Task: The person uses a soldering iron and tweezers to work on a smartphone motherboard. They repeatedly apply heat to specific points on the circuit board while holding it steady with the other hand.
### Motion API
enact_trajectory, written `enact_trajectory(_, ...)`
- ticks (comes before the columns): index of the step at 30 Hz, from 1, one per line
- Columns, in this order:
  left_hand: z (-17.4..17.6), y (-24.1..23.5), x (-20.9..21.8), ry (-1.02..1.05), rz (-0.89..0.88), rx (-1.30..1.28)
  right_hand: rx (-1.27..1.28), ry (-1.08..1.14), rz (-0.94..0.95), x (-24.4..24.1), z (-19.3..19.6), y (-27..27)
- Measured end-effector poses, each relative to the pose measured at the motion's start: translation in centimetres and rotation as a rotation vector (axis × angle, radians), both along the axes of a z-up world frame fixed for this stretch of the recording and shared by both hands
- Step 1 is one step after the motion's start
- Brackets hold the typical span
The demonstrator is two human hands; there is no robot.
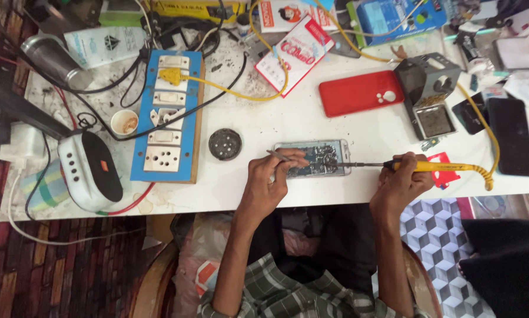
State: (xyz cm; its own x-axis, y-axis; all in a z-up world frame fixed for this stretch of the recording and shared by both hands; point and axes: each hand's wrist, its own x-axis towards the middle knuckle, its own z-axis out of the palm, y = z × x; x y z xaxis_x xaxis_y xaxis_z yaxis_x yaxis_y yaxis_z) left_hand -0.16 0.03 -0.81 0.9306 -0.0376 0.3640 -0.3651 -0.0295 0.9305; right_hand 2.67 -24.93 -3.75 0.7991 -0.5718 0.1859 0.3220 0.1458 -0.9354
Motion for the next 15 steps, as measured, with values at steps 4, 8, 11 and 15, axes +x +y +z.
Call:
enact_trajectory(4, 0.76, -0.06, -0.07, 0.003, 0.02, 0.051, 0.022, 0.033, -0.048, 0.02, 0.53, 0.35)
enact_trajectory(8, 0.98, -0.09, -0.27, 0.062, 0.015, 0.035, -0.019, 0.004, -0.079, -0.34, 0.57, 0.52)
enact_trajectory(11, 1.02, -0.1, -0.12, 0.027, 0.017, 0.036, -0.016, -0.041, -0.067, -0.53, 0.66, 0.63)
enact_trajectory(15, 0.73, -0.13, -0.3, -0.012, 0.014, 0.039, 0.0, 0.023, -0.081, -0.48, 0.48, 0.49)
